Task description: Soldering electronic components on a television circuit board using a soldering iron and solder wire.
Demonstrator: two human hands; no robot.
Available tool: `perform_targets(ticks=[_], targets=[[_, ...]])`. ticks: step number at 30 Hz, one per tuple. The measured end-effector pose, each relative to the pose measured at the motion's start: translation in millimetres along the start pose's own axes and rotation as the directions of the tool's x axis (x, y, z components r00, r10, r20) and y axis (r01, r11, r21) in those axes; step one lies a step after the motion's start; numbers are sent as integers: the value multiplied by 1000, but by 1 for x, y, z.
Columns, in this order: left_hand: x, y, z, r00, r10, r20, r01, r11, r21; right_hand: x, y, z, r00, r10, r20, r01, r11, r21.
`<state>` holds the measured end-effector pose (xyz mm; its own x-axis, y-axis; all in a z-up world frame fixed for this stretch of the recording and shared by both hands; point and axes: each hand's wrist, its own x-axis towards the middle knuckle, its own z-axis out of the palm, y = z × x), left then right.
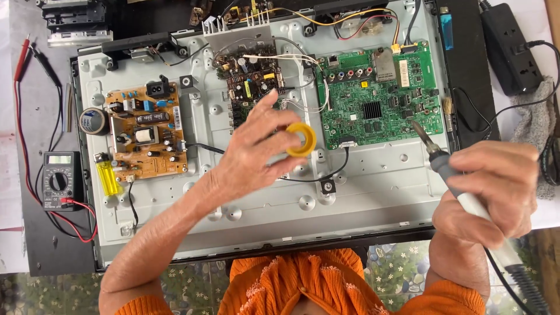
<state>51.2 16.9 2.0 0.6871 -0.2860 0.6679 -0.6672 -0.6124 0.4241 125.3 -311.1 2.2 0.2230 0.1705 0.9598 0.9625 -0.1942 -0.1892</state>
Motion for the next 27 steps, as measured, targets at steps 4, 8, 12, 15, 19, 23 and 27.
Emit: perform_targets(ticks=[4,8,12,15,19,23,27], targets=[[13,-34,8,1000,4,12,-4,1000,-7,-4,1,-10,982,186,17,-174,944,-280],[23,-47,16,998,-6,57,11,995,-102,-5,24,0,940,336,63,-323,934,-152],[30,-64,32,986,91,138,-90,996,-18,15,41,18,829,439,345,-517,837,180],[33,-76,42,980,116,163,-123,992,33,30,37,37,800,504,327,-574,802,168],[35,-82,50,980,139,144,-148,988,52,17,44,57,839,518,165,-542,821,179],[32,-86,58,976,187,112,-196,978,68,7,50,67,861,483,157,-508,812,287],[30,-78,65,994,109,-11,-109,994,13,11,53,68,916,349,198,-380,914,145]])
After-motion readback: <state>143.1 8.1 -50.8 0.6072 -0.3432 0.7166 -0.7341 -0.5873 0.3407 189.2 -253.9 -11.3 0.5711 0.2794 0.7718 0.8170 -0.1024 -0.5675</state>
